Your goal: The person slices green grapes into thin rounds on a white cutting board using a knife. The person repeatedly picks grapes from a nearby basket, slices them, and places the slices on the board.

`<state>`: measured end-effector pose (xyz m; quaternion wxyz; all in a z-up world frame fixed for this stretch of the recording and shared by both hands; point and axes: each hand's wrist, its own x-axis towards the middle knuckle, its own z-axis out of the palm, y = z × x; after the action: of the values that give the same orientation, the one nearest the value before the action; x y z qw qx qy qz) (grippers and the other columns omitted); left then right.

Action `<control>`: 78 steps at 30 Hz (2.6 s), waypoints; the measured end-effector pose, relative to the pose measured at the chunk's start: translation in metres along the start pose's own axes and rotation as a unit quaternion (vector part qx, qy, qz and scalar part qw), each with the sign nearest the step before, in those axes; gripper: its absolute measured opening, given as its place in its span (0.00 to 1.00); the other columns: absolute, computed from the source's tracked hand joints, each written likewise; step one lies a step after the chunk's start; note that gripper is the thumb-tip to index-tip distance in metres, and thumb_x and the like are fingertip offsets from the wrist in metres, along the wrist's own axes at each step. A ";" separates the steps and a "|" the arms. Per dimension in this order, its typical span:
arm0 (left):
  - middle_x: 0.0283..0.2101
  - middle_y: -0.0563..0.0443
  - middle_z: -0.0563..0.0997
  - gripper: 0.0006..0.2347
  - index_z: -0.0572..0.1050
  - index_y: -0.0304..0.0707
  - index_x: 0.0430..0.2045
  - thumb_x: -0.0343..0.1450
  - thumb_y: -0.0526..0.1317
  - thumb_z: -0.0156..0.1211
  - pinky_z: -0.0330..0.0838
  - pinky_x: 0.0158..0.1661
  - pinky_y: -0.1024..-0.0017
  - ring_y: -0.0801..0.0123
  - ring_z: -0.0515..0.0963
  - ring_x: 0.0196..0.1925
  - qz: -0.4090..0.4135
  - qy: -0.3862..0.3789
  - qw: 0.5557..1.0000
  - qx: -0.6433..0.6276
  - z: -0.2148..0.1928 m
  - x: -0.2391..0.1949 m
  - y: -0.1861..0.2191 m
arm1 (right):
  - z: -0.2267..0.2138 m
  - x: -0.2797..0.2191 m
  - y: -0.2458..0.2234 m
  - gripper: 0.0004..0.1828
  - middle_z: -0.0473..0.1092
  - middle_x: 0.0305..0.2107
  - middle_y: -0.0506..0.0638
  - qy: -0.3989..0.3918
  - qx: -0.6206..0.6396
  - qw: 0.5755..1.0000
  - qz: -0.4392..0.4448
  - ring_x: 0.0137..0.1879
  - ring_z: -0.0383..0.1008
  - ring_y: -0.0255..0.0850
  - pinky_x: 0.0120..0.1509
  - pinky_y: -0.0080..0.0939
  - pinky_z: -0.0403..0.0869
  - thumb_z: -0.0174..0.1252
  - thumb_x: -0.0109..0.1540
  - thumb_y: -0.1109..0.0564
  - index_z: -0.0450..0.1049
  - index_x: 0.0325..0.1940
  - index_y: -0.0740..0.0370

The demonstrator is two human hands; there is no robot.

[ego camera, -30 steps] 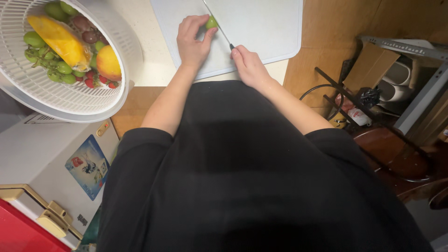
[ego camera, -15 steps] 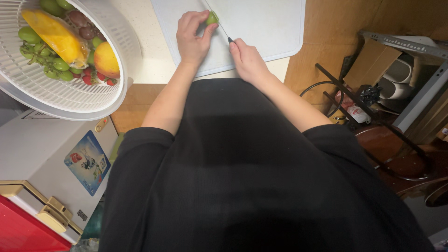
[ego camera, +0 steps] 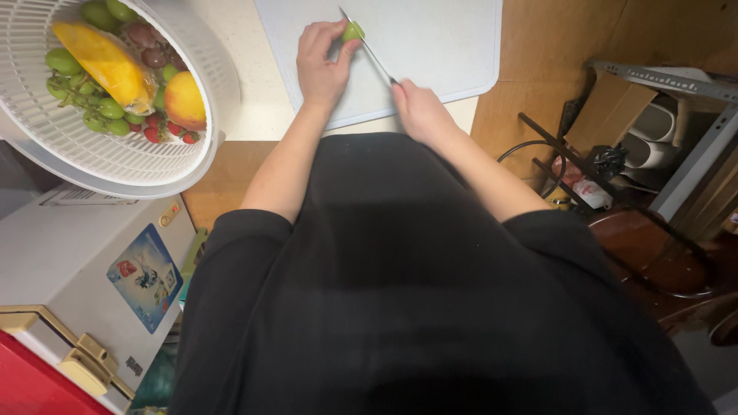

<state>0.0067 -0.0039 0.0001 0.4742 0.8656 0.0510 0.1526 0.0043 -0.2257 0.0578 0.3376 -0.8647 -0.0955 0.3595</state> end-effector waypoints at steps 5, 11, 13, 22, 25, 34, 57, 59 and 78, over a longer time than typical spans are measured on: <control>0.46 0.50 0.81 0.14 0.79 0.37 0.46 0.70 0.40 0.74 0.75 0.49 0.67 0.60 0.80 0.48 -0.031 -0.010 0.999 -0.014 -0.003 0.002 0.006 | -0.014 -0.033 0.024 0.22 0.71 0.29 0.70 0.004 0.000 1.000 0.002 0.39 0.72 0.67 0.46 0.59 0.69 0.42 0.74 0.47 0.69 0.42 0.69; 0.50 0.50 0.79 0.12 0.80 0.37 0.48 0.71 0.35 0.71 0.75 0.52 0.67 0.59 0.79 0.52 0.006 -0.039 0.999 -0.026 -0.011 0.002 0.007 | -0.021 -0.027 0.026 0.22 0.72 0.28 0.66 0.071 0.081 0.994 0.003 0.37 0.73 0.62 0.45 0.53 0.71 0.42 0.74 0.47 0.70 0.41 0.68; 0.51 0.49 0.79 0.13 0.79 0.36 0.50 0.72 0.33 0.70 0.75 0.53 0.67 0.58 0.79 0.53 0.014 -0.046 0.998 -0.031 -0.014 0.000 0.007 | -0.018 -0.025 0.019 0.21 0.73 0.28 0.64 0.073 0.097 0.993 -0.003 0.37 0.75 0.60 0.45 0.52 0.71 0.42 0.74 0.47 0.71 0.42 0.67; 0.51 0.47 0.80 0.10 0.78 0.34 0.44 0.71 0.32 0.70 0.77 0.53 0.67 0.57 0.81 0.53 -0.002 -0.001 0.999 -0.041 -0.006 -0.002 0.004 | 0.008 0.001 -0.009 0.21 0.72 0.27 0.66 0.051 0.096 0.992 -0.056 0.36 0.74 0.62 0.44 0.54 0.71 0.43 0.74 0.47 0.69 0.44 0.68; 0.50 0.47 0.80 0.09 0.78 0.34 0.42 0.70 0.32 0.71 0.78 0.52 0.68 0.57 0.82 0.51 -0.004 0.003 0.999 -0.044 -0.004 -0.006 0.002 | 0.008 0.004 -0.010 0.20 0.72 0.26 0.66 0.051 0.082 0.994 -0.053 0.36 0.73 0.64 0.41 0.56 0.69 0.42 0.74 0.47 0.69 0.46 0.68; 0.50 0.48 0.81 0.08 0.77 0.33 0.40 0.71 0.31 0.70 0.79 0.51 0.69 0.58 0.83 0.51 -0.002 0.008 0.999 -0.051 -0.001 -0.004 -0.001 | 0.010 0.013 -0.015 0.20 0.71 0.24 0.67 0.050 0.061 0.995 -0.056 0.34 0.72 0.66 0.41 0.58 0.69 0.41 0.75 0.47 0.68 0.44 0.68; 0.54 0.43 0.74 0.12 0.74 0.36 0.53 0.75 0.31 0.60 0.75 0.56 0.64 0.53 0.77 0.55 0.012 -0.028 1.000 0.001 -0.006 -0.001 0.006 | -0.010 -0.028 0.012 0.22 0.71 0.28 0.71 0.030 0.007 0.999 0.008 0.38 0.71 0.69 0.44 0.62 0.69 0.43 0.74 0.47 0.69 0.40 0.69; 0.54 0.44 0.72 0.12 0.75 0.41 0.53 0.75 0.31 0.60 0.73 0.57 0.64 0.54 0.75 0.56 0.025 -0.048 0.998 0.031 -0.006 -0.002 0.010 | -0.014 -0.025 0.010 0.22 0.71 0.28 0.70 0.038 0.019 0.999 0.015 0.38 0.72 0.68 0.44 0.61 0.69 0.43 0.74 0.47 0.69 0.40 0.69; 0.50 0.47 0.79 0.09 0.76 0.34 0.40 0.71 0.33 0.71 0.78 0.48 0.68 0.59 0.83 0.48 -0.024 -0.008 0.999 -0.034 -0.007 -0.003 0.004 | -0.003 -0.008 -0.011 0.21 0.72 0.26 0.68 0.032 0.057 0.998 -0.025 0.36 0.73 0.66 0.42 0.58 0.70 0.44 0.74 0.47 0.69 0.42 0.68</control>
<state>0.0012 -0.0010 0.0066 0.5075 0.8485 0.0625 0.1366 0.0021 -0.2220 0.0712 0.3985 -0.8521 -0.0855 0.3283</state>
